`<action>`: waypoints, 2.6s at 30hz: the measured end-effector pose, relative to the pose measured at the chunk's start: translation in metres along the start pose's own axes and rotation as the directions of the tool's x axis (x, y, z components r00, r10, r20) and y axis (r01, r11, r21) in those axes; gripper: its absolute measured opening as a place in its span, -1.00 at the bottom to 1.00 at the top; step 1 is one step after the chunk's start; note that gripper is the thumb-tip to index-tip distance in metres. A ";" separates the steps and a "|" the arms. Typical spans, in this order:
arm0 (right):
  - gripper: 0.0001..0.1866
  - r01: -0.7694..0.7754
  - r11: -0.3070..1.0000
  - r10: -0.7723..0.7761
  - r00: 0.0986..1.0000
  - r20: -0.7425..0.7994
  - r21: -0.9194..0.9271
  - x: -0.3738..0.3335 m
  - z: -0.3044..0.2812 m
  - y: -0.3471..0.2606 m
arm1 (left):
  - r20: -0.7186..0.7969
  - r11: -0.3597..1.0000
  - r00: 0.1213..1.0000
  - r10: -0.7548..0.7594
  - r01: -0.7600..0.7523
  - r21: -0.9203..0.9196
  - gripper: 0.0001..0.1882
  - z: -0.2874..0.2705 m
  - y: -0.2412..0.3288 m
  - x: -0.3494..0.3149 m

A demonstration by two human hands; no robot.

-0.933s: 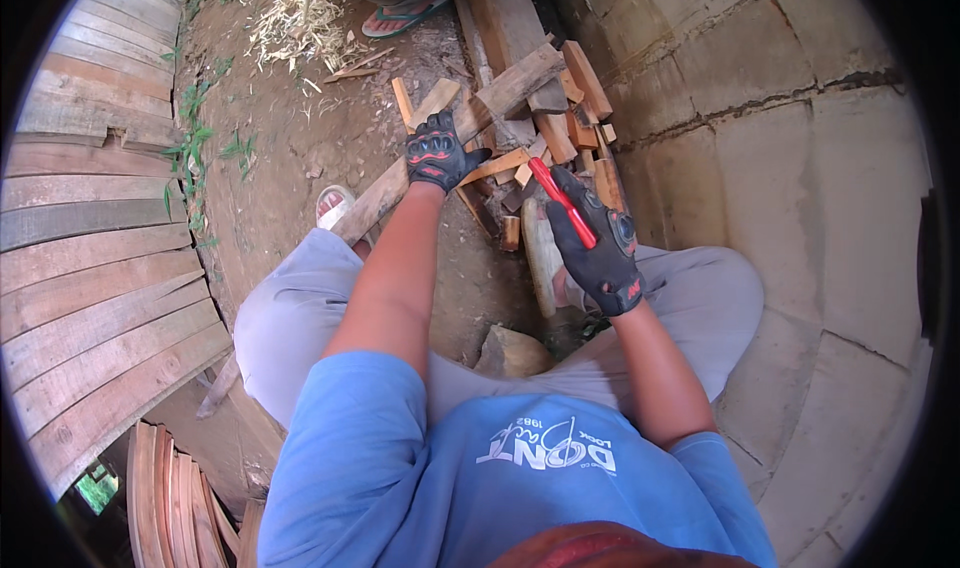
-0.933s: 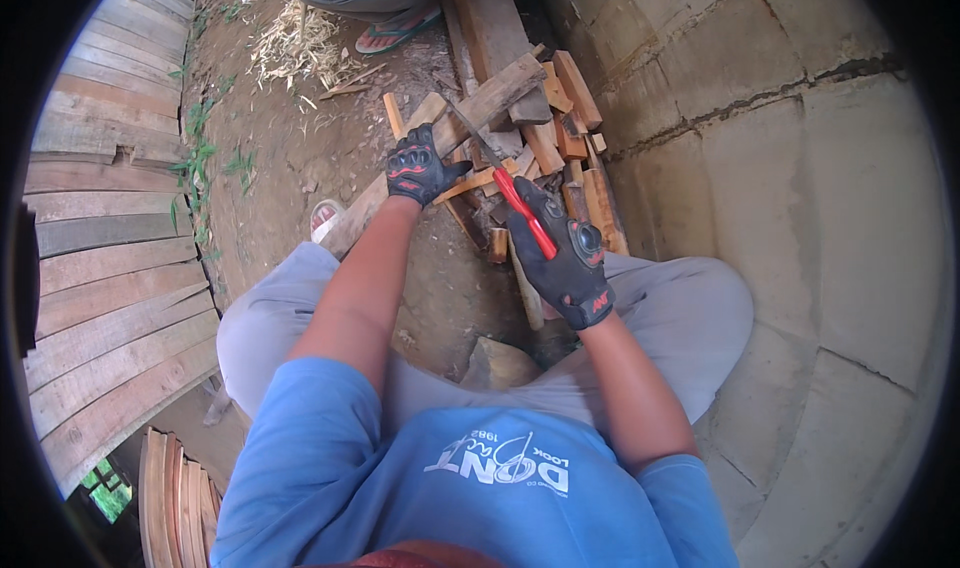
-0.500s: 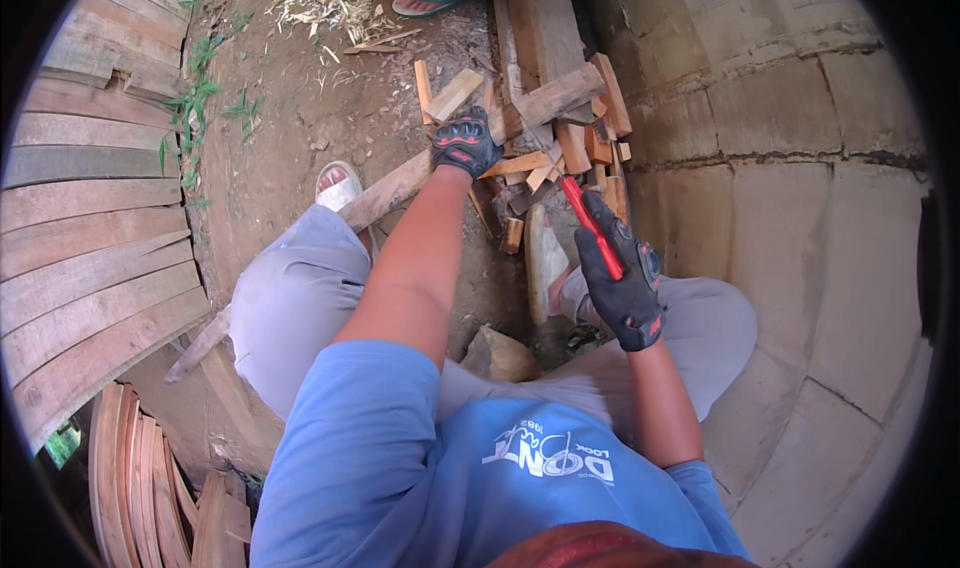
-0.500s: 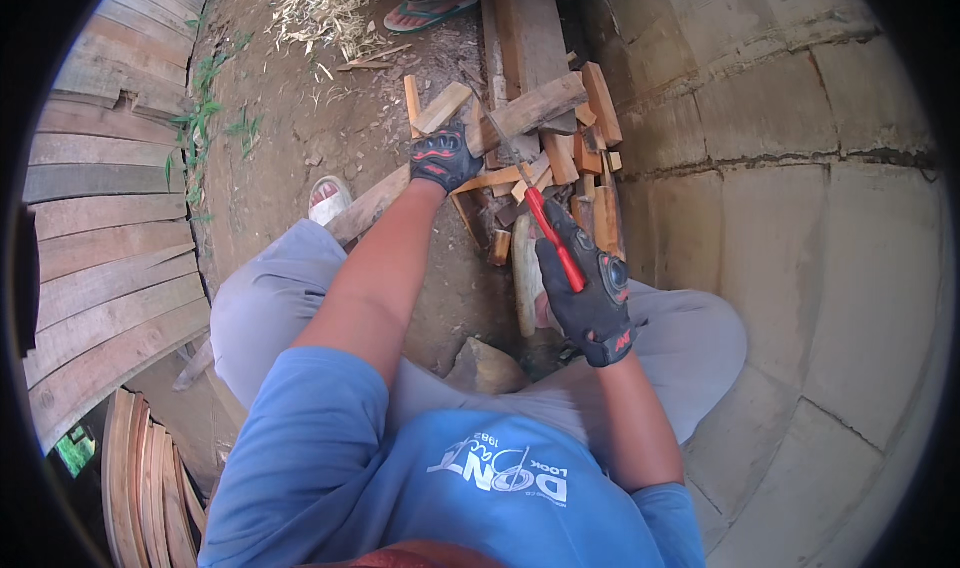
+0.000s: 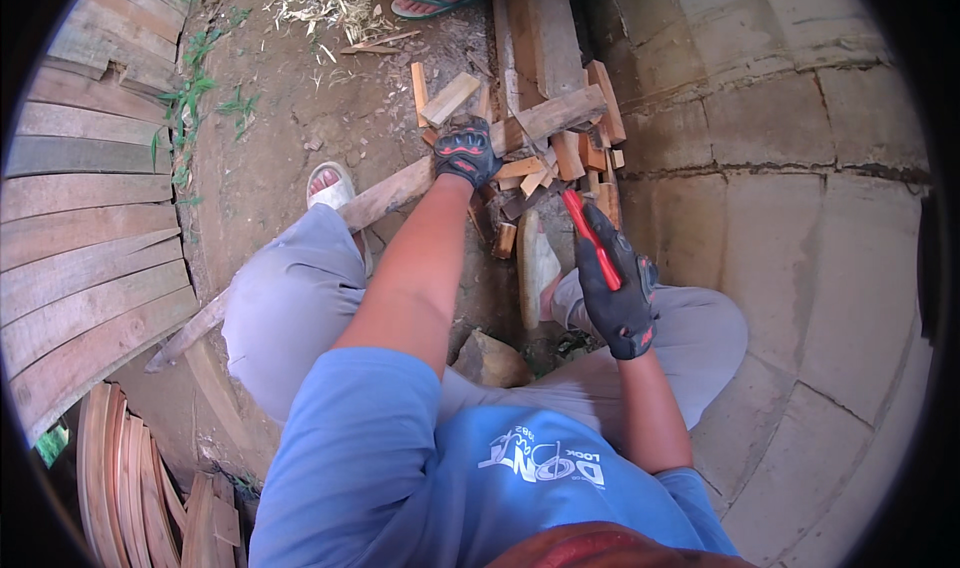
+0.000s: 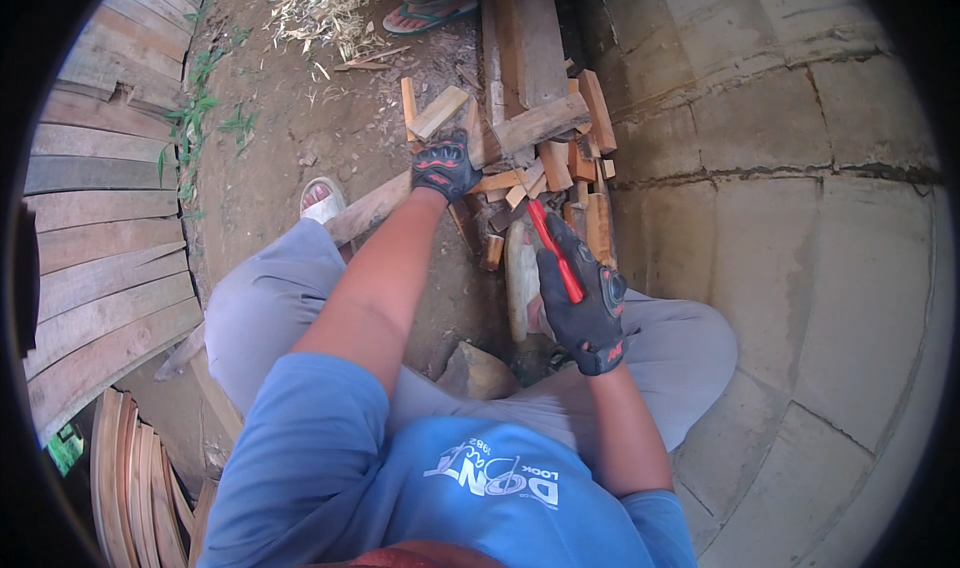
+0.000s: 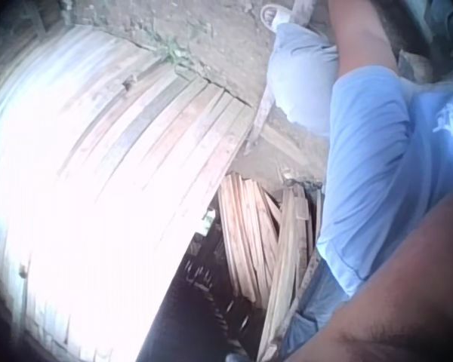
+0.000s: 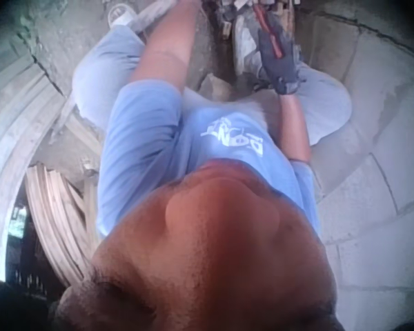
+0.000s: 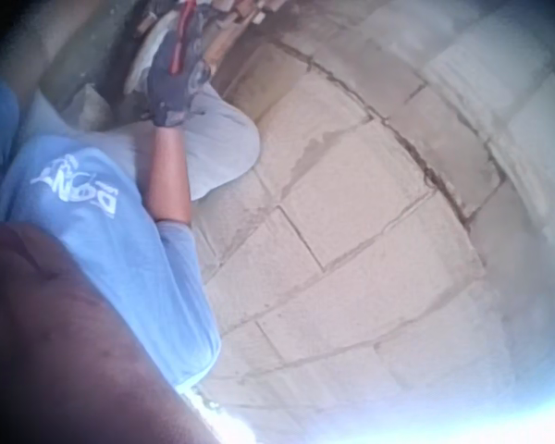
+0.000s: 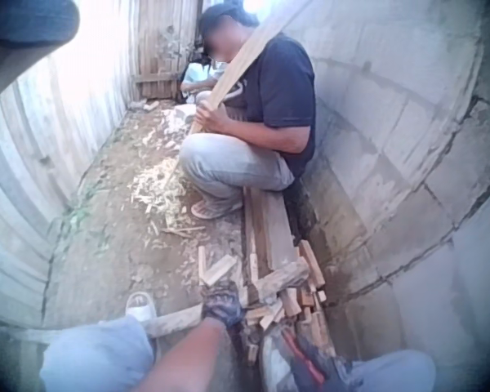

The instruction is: The person sits on the ground and uses a red-handled machete to split small pieces of wood. They hold the wood with their left hand and strike it with the machete in their right hand, creating smaller fragments that accumulate on the ground.

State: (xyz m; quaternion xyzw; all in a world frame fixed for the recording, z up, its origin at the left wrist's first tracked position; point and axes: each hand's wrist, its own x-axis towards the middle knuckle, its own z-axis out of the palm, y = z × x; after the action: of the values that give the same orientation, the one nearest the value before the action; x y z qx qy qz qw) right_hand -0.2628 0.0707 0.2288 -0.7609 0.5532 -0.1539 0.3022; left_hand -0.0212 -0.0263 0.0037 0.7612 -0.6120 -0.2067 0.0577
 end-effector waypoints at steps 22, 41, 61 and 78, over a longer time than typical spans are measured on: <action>-0.56 0.039 0.993 -0.038 0.999 0.011 -0.115 -0.019 -0.037 -0.029 | -0.022 0.996 0.999 0.024 -0.026 -0.090 -0.37 0.016 -0.010 0.010; -0.60 0.010 0.998 -0.016 0.994 -0.104 -0.061 -0.018 -0.007 0.024 | -0.060 0.997 0.996 0.059 -0.061 -0.039 -0.43 0.014 -0.010 0.011; -0.55 0.046 0.998 -0.044 0.997 -0.062 0.033 -0.013 -0.017 0.007 | 0.254 0.991 0.964 0.074 -0.043 -0.125 -0.25 -0.025 -0.013 0.018; -0.63 0.070 0.997 -0.071 0.994 -0.087 -0.014 -0.007 -0.037 0.007 | 0.337 0.985 0.938 0.077 -0.018 -0.173 -0.32 -0.019 -0.019 0.037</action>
State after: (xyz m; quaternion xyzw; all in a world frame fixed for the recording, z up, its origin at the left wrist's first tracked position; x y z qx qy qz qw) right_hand -0.2911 0.0648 0.2536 -0.7740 0.5396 -0.1946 0.2680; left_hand 0.0094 -0.0601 0.0057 0.6910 -0.6114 -0.3852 0.0191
